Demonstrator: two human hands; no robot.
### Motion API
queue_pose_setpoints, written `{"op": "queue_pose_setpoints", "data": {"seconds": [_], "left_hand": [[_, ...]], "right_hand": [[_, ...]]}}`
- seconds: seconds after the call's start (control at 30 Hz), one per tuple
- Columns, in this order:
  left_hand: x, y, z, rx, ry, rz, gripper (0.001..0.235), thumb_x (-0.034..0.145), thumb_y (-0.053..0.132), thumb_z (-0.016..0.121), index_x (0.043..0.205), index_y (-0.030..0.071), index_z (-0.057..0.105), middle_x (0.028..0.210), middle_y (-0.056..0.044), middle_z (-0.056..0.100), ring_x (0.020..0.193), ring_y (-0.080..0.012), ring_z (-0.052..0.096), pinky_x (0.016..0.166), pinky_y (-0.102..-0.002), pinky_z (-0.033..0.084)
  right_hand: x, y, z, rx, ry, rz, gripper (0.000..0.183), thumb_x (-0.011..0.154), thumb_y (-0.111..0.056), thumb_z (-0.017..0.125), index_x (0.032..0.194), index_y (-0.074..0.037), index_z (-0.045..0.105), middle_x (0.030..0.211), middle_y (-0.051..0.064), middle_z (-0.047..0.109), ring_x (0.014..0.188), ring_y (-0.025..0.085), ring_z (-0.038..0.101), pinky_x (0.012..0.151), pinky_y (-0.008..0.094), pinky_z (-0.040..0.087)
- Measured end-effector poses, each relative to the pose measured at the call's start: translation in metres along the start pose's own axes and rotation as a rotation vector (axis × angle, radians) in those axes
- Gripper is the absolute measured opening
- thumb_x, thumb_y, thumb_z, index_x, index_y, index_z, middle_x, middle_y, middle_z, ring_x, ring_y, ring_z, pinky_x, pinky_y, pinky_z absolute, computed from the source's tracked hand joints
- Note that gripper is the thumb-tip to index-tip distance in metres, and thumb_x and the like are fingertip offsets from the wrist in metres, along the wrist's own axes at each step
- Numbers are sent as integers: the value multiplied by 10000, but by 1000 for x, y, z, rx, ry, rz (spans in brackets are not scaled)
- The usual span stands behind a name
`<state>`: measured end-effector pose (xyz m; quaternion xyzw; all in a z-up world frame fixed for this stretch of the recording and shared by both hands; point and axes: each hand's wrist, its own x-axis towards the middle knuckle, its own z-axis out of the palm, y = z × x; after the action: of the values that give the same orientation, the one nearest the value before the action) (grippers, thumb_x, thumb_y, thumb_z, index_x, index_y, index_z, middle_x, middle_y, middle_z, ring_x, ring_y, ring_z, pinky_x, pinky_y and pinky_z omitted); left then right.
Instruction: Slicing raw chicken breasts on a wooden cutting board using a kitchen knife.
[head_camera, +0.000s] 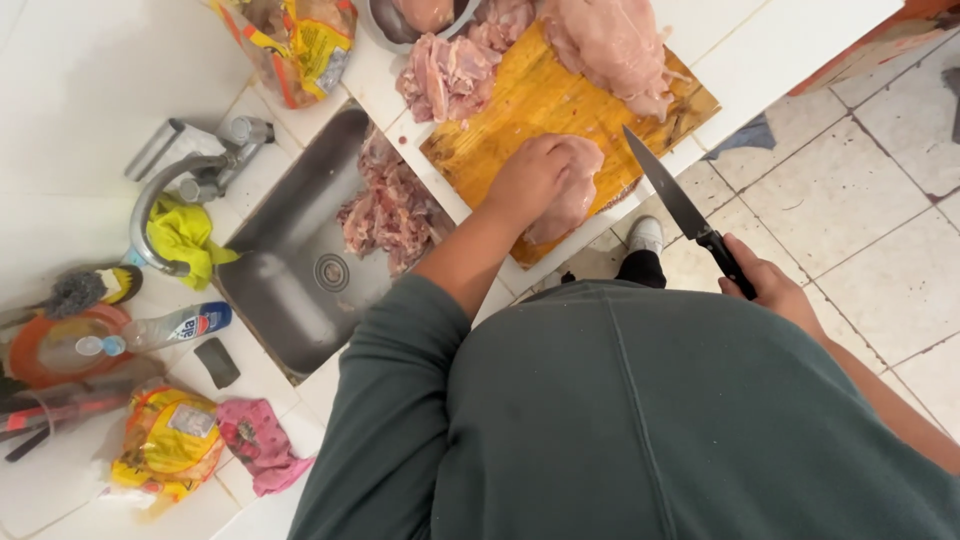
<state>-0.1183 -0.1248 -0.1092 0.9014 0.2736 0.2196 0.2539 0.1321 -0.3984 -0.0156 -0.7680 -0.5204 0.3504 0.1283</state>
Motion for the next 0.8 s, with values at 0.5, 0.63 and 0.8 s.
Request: {"op": "queue_pose_setpoints", "data": {"seconds": [0.5, 0.63, 0.8], "left_hand": [[19, 22, -43, -22, -155, -363, 172, 858, 42, 628, 988, 111, 718, 1020, -70, 700, 858, -189, 637, 798, -301, 530], [-26, 6, -86, -86, 90, -449, 156, 868, 38, 706, 1017, 82, 701, 993, -62, 689, 834, -168, 677, 770, -270, 571], [-117, -33, -126, -213, 180, -807, 330, 887, 99, 719, 1212, 51, 687, 1083, -91, 717, 906, -169, 703, 825, -282, 577]], "right_hand": [[-10, -12, -16, 19, -4, 110, 618, 1008, -120, 559, 1603, -140, 391, 1211, 170, 663, 1071, 276, 660, 965, 405, 536], [-7, -22, -22, 59, -8, 143, 618, 1005, -84, 562, 1601, -132, 408, 1186, 163, 668, 1083, 268, 650, 991, 399, 513], [-7, -19, -17, 29, -4, 27, 609, 1004, -78, 554, 1593, -89, 401, 1227, 209, 645, 1134, 308, 638, 996, 435, 527]]}}
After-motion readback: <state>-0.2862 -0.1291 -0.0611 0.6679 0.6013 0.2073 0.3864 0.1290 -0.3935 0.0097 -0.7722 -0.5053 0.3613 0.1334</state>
